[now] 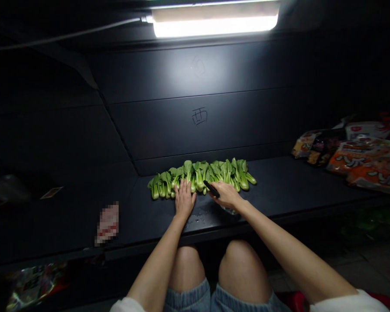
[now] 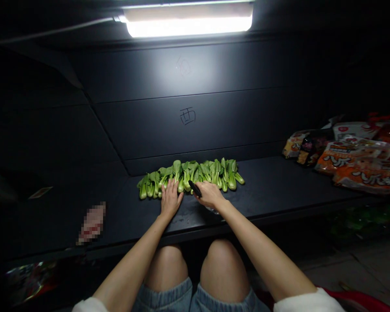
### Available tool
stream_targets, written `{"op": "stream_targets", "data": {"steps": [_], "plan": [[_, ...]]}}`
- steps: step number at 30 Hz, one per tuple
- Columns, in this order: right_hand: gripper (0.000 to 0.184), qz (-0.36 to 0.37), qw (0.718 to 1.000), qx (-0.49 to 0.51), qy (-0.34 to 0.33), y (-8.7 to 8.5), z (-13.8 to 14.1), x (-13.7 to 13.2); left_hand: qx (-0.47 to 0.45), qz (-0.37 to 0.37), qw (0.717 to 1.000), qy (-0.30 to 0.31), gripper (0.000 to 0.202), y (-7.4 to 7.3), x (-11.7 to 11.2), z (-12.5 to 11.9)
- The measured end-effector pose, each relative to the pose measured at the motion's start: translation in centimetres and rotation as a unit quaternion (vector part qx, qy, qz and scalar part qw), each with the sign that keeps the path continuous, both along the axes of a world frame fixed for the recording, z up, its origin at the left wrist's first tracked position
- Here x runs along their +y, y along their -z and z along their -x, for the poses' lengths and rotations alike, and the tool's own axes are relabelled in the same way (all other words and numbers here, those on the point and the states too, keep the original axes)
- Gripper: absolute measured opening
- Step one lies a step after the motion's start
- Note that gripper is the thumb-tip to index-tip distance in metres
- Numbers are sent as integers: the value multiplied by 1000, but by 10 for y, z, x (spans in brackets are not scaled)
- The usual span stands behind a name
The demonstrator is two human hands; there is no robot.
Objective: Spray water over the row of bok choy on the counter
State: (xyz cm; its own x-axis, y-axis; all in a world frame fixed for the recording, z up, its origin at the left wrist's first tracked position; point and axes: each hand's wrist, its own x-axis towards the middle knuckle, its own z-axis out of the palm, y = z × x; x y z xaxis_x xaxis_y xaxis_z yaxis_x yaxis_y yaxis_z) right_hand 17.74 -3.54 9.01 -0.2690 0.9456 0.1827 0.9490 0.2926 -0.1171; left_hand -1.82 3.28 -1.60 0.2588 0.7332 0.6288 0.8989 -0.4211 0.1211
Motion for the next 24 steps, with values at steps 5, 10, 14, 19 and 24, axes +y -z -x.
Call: {"op": "stream_targets", "data": {"steps": [5, 10, 14, 19, 24], "plan": [[31, 11, 1000, -16, 9, -5, 8, -2, -14, -1, 1000, 10, 56, 2, 1, 0], [34, 13, 1000, -19, -9, -5, 12, -1, -11, 5, 1000, 10, 59, 3, 1, 0], [35, 1, 999, -18, -32, 1, 13, 2, -6, 9, 1000, 7, 60, 3, 1, 0], [33, -6, 999, -16, -31, 2, 13, 0, -6, 6, 1000, 4, 59, 2, 1, 0], [29, 9, 999, -28, -35, -2, 14, -2, -11, 4, 1000, 6, 58, 0, -1, -1]]}}
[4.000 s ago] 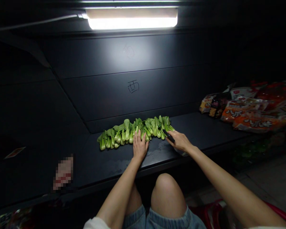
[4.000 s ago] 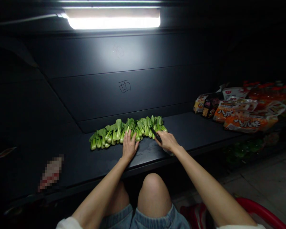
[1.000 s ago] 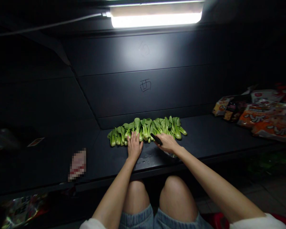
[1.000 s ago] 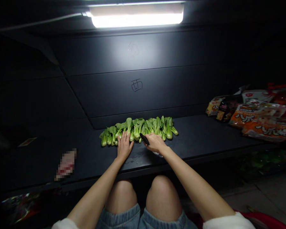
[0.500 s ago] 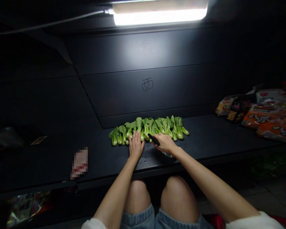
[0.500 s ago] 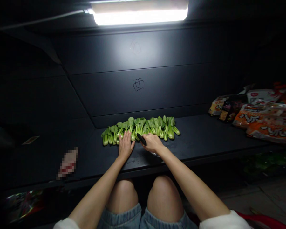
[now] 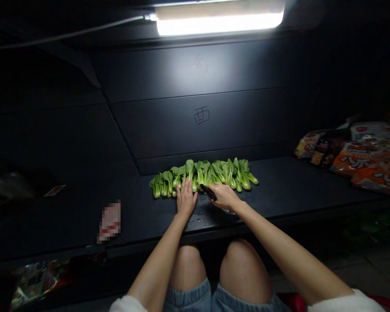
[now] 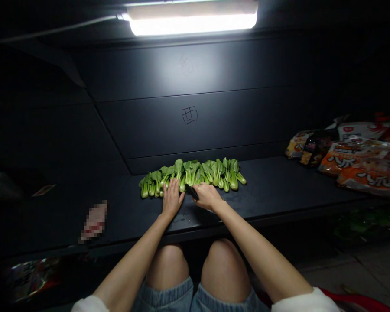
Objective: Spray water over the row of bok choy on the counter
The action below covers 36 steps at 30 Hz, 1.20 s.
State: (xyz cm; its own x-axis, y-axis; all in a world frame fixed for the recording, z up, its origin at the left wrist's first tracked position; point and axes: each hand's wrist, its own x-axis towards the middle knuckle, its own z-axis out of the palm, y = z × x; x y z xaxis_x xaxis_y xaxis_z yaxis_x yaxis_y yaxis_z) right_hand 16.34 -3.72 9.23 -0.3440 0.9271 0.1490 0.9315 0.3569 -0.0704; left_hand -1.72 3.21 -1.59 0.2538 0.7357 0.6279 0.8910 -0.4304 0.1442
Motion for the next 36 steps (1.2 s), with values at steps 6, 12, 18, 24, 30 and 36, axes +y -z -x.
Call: {"op": "stream_targets", "data": {"steps": [6, 12, 18, 24, 30, 36], "plan": [[30, -10, 1000, 20, -5, 0, 9, 2, -11, -25, 1000, -4, 60, -13, -2, 14], [32, -14, 999, 46, -17, 2, 25, 5, -56, -26, 996, -66, 63, -10, 11, 48], [31, -8, 999, 39, -25, 3, 29, 7, -61, 2, 998, -21, 61, 8, 9, 57], [32, -7, 999, 28, -18, 4, 29, 10, -101, -1, 995, 12, 62, 1, 13, 53], [32, 4, 999, 35, 5, 4, 30, 12, -128, 7, 991, 46, 67, 3, 19, 46], [33, 4, 999, 38, -9, 5, 29, 12, -90, -15, 996, 20, 57, 6, 15, 46]]}}
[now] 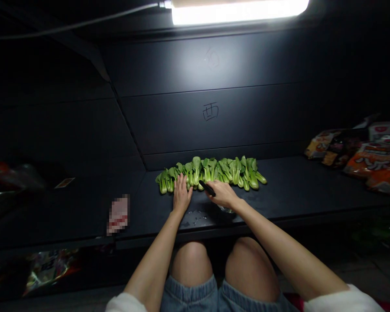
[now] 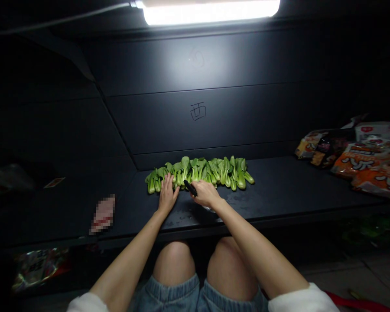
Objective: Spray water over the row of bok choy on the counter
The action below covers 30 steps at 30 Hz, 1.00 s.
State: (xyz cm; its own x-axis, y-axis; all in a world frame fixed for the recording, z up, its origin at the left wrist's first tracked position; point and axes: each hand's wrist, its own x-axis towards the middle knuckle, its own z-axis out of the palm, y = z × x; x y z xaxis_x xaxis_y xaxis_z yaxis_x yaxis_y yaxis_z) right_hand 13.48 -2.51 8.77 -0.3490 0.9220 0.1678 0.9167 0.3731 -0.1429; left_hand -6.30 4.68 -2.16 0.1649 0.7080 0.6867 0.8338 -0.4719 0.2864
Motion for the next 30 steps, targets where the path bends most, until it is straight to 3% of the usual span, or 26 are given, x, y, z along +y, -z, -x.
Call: {"op": "stream_targets", "data": {"steps": [5, 11, 16, 23, 30], "plan": [[31, -6, 1000, -15, -20, 2, 1, -2, -6, 7, 999, -48, 57, 0, -1, 0], [32, -12, 999, -21, -46, -1, 10, -4, -25, 20, 999, -41, 58, 2, 2, 3], [32, -11, 999, -21, -48, -3, 20, 0, -17, 34, 999, -35, 59, -1, -1, 29], [31, -19, 997, -49, -52, 0, 33, 4, -64, 100, 985, -129, 59, 2, 0, 53], [34, -6, 998, -45, -53, -2, 34, 3, -136, 91, 982, -98, 57, 16, 13, 54]]}}
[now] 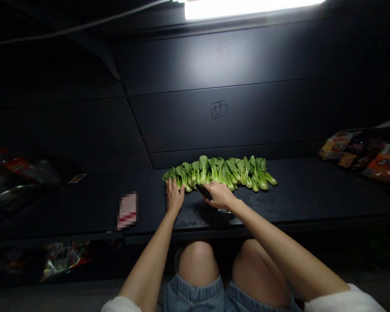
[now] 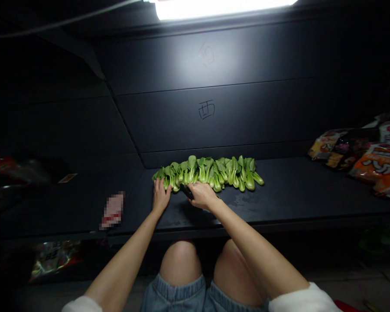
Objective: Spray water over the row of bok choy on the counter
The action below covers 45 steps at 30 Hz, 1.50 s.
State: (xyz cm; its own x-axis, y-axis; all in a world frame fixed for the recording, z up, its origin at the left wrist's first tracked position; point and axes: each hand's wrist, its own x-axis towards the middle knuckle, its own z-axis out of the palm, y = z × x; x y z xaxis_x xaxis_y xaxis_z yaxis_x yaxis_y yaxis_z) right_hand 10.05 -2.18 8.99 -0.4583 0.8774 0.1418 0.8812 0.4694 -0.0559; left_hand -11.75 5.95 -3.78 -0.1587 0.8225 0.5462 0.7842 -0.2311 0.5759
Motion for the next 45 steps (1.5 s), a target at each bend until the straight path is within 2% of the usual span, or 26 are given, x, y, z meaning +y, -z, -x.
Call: {"op": "stream_targets", "data": {"steps": [11, 19, 28, 37, 45], "plan": [[26, -5, 1000, -1, -21, -1, 25, 1, -135, -20, 990, -23, 47, 5, 6, 5], [29, -4, 999, -7, -53, 1, 28, 3, -143, -26, 989, -15, 45, 6, 7, 7], [29, 0, 999, -27, -39, 0, 37, 5, -141, -45, 989, -16, 43, 8, 8, 8], [34, 17, 1000, -6, -24, -4, 54, 8, -126, -29, 991, -22, 43, 3, 5, 7], [32, 5, 999, -16, -35, 1, 56, 13, -144, -13, 989, -27, 45, -1, 3, 6]]}}
